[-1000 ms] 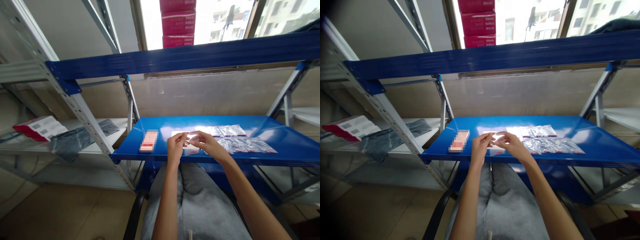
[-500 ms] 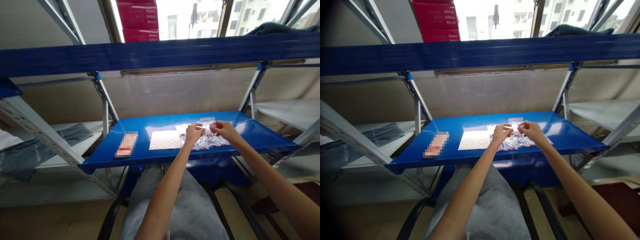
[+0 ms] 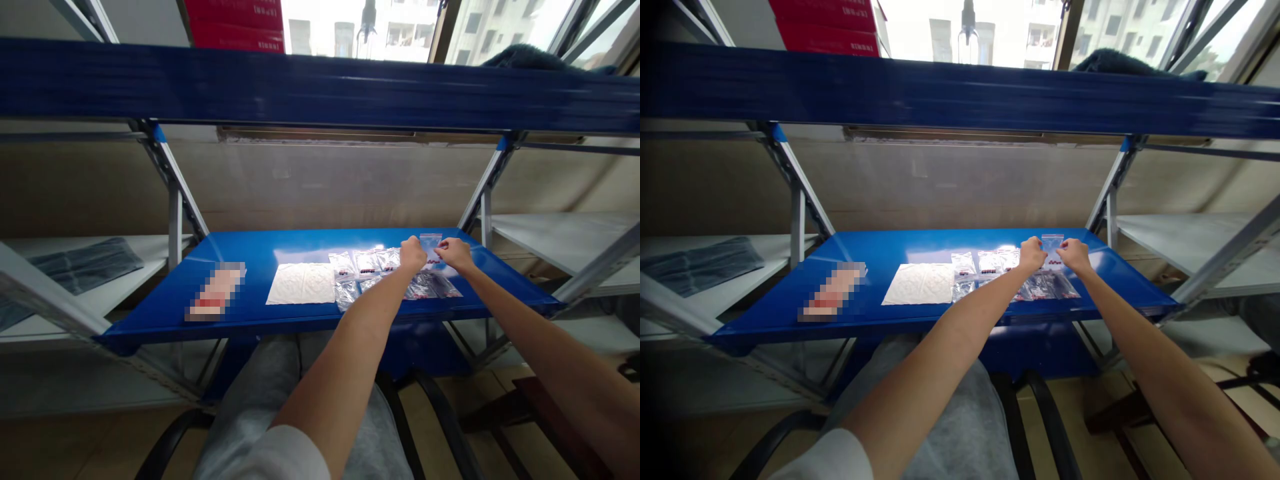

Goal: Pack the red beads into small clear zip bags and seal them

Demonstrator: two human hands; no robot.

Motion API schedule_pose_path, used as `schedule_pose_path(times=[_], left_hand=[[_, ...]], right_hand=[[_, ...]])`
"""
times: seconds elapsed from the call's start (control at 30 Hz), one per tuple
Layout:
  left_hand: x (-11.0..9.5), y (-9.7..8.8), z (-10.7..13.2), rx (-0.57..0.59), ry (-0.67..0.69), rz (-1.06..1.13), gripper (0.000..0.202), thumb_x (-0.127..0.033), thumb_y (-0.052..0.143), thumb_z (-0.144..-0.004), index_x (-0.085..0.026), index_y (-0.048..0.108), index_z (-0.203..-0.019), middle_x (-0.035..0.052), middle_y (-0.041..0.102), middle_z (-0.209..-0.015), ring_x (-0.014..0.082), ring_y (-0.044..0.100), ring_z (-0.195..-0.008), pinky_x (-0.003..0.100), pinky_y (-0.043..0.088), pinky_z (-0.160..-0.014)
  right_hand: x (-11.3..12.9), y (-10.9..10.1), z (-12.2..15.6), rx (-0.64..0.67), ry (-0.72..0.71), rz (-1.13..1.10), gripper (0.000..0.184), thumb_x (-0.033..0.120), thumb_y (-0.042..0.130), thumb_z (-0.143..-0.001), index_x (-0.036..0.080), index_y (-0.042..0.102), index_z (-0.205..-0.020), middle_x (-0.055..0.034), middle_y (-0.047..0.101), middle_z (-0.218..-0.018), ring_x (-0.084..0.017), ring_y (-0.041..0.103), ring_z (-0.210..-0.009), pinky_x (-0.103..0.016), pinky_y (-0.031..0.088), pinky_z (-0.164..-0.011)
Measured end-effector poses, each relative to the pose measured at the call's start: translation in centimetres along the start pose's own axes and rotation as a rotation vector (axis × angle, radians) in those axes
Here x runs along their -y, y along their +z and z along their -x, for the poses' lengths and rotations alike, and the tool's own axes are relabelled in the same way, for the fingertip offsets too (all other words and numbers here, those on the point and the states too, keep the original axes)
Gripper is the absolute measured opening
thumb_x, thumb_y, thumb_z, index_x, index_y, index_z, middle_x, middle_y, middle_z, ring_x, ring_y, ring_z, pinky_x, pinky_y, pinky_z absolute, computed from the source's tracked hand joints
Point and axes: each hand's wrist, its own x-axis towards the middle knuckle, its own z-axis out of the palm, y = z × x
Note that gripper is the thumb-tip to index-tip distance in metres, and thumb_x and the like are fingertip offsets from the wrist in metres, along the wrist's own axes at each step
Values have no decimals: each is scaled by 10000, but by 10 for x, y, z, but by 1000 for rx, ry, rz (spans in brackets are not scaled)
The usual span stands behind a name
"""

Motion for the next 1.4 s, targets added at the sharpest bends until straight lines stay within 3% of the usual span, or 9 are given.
schedule_pose_path(times=[0.17,0.37,0.6,0.73,0.93,1.13,1.2,1.3,1.4], left_hand=[[9,-12,5,88,86,-215,300,-52,604,-858,-150,714,-1120,179,720,-1171,270,685,-1107,336,531,-921],[28,-31,16,151,195,-398,291,-48,592,-860,-158,735,-1088,179,723,-1156,282,664,-1165,384,504,-1001],[37,-38,25,144,268,-445,303,-4,572,-851,-116,764,-1056,197,745,-1068,279,692,-1087,390,529,-987],[37,-49,33,108,313,-393,308,-42,554,-897,-153,786,-1066,157,760,-1092,247,695,-1077,331,546,-954],[59,-108,94,-147,345,-98,285,-176,537,-975,-183,759,-1154,88,766,-1105,179,707,-979,272,552,-909],[136,-203,192,-492,3,7,229,-155,571,-943,-189,757,-1073,56,771,-949,146,695,-763,262,549,-780],[162,-227,215,-570,-23,-81,218,-135,574,-933,-179,758,-1042,66,772,-968,173,702,-830,300,544,-857],[190,-246,236,-594,24,-156,247,-128,553,-945,-186,752,-1079,76,770,-1050,205,695,-970,335,531,-935],[203,-250,244,-541,73,-205,267,-136,557,-950,-207,747,-1123,66,762,-1130,218,670,-1078,352,510,-1001]], right_hand=[[-6,18,-4,39,23,134,280,187,638,-822,40,768,-1022,-224,764,-1031,-305,711,-1021,-320,488,-857],[-1,29,3,80,18,215,342,160,655,-782,52,757,-1091,-206,763,-1035,-301,703,-1003,-302,482,-825],[-1,30,7,83,-9,222,374,198,630,-791,89,730,-1134,-173,759,-995,-291,694,-971,-321,483,-824],[14,26,13,-35,-22,95,330,209,587,-788,86,740,-1053,-174,750,-919,-304,679,-951,-366,488,-853],[92,14,54,-279,-6,-401,295,310,577,-771,133,744,-937,-136,747,-883,-251,667,-811,-370,499,-797],[182,21,160,-297,147,-986,362,400,549,-810,162,706,-1034,-97,739,-896,-212,666,-740,-292,476,-596],[216,31,198,-208,133,-1049,323,383,548,-825,168,696,-1014,-80,731,-850,-201,669,-711,-285,480,-594],[266,47,238,149,-119,-967,231,345,570,-834,201,696,-964,-47,723,-789,-197,679,-686,-293,491,-628],[300,64,254,183,-305,-798,165,300,585,-843,216,694,-934,-43,727,-794,-201,678,-718,-318,498,-710]])
